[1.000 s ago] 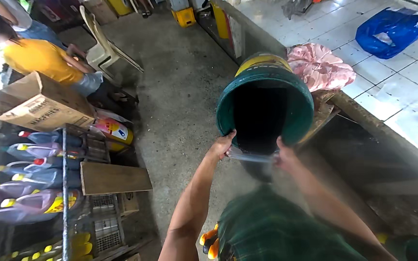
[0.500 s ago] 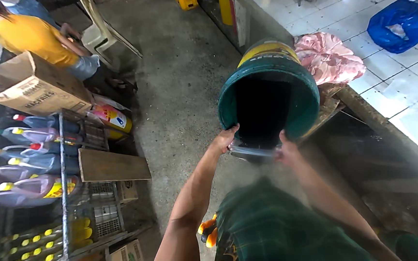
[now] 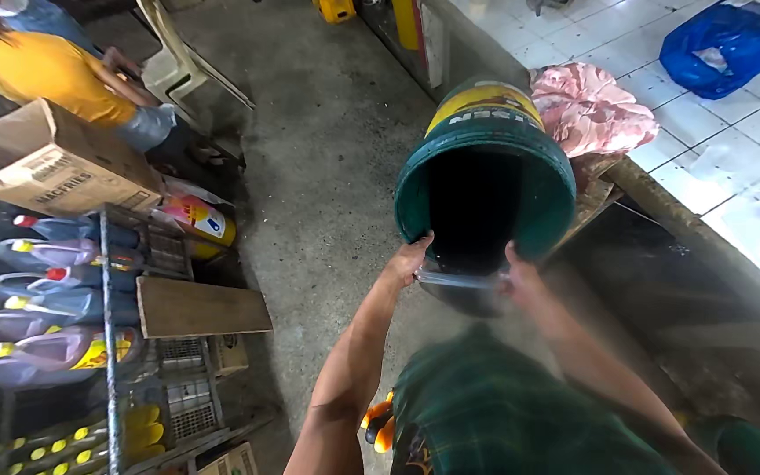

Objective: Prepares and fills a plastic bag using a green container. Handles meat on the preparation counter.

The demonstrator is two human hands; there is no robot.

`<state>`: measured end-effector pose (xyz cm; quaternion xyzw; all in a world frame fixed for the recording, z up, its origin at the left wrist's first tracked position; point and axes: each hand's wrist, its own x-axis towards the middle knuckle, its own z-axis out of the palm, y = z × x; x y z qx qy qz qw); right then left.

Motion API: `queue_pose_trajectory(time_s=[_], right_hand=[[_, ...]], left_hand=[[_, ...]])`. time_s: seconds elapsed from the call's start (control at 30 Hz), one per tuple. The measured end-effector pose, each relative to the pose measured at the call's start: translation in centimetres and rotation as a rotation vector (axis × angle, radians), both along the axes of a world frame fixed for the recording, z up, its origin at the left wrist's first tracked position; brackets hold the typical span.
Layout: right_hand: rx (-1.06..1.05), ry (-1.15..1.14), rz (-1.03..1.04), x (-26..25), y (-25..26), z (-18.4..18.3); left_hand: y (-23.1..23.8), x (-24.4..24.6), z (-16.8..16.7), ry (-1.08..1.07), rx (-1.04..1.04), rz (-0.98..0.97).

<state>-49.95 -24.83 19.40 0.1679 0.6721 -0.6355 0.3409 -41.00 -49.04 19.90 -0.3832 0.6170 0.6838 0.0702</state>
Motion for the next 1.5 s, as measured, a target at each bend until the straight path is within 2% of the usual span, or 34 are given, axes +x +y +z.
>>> queue_pose_trajectory(time_s=[0.47,0.63,0.87,1.2,1.5], right_hand=[[0.024,-0.017,-0.039,-0.3,-0.2,1.5],[0.032,-0.006,-0.047,-1.1,-0.2,3.6],[-0.028,0.125,-0.034,-3.3,-0.8,7.2],[0.084,0.24,0.079,-10.8,-2.9,14.9],[0.213,0.307,0.037,-18.2,-5.7,19.1]], left_hand=[[0.4,-0.6,1.7,0.047,-0.038,-0.014],[0.9,-1.4,5.0,0.06,-0.077,-0.02],[0.2,-3.9,8.5,0.109,-0.21,-0.071],[-1.3,-10.7,16.0,0.15,-0.331,-0.076],[-2.4,-17.8,19.2,0.192,-0.304,-0.011]])
